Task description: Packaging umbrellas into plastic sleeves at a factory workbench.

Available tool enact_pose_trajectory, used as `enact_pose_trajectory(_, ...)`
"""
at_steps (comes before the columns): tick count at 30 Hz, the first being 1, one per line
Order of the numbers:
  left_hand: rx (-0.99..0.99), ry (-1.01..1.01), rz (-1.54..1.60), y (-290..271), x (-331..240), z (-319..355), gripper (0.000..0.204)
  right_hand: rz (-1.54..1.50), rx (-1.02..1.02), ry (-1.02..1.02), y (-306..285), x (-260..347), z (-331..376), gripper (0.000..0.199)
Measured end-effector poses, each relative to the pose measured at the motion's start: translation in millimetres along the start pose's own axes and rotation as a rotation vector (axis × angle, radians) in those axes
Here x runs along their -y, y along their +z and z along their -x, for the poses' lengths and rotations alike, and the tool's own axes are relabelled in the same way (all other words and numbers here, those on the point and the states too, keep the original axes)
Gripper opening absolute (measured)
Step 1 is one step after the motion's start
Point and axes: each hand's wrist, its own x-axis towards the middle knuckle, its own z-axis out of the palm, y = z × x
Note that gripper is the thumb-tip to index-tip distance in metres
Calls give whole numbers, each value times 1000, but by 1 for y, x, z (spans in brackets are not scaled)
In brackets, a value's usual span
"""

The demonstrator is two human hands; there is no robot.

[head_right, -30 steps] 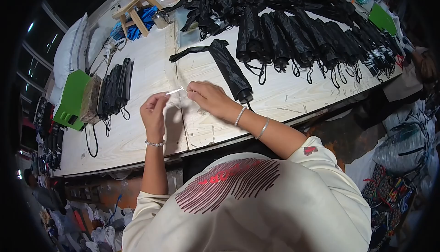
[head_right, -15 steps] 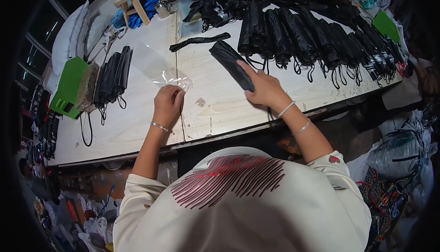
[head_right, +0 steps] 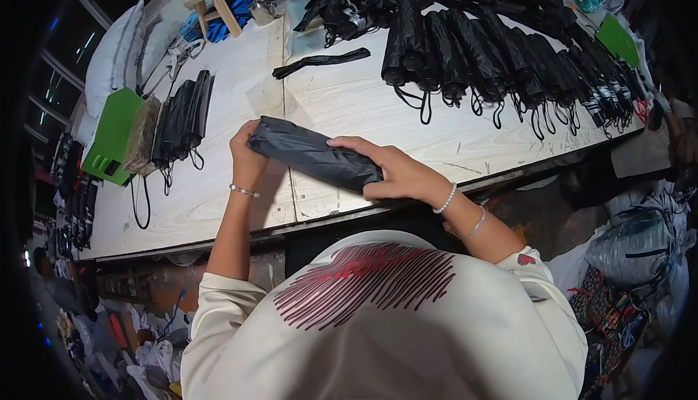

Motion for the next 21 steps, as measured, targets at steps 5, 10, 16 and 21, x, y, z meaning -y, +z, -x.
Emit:
enact_pose_trajectory(5,117,-223,108,-9,-2,5,15,116,16,114,-8,5,3,77)
enact_pose_trajectory(10,150,-313,203,-12,-8,-5,15,295,27,122,-6,2,6,78)
enact_pose_trajectory(16,97,-367,158,-10,-11,-7,15,335,48,219,-1,12,4,81)
enact_pose_trajectory(21,61,-362,105,-7,-14,-11,16,415,37,124,5,12,4,77)
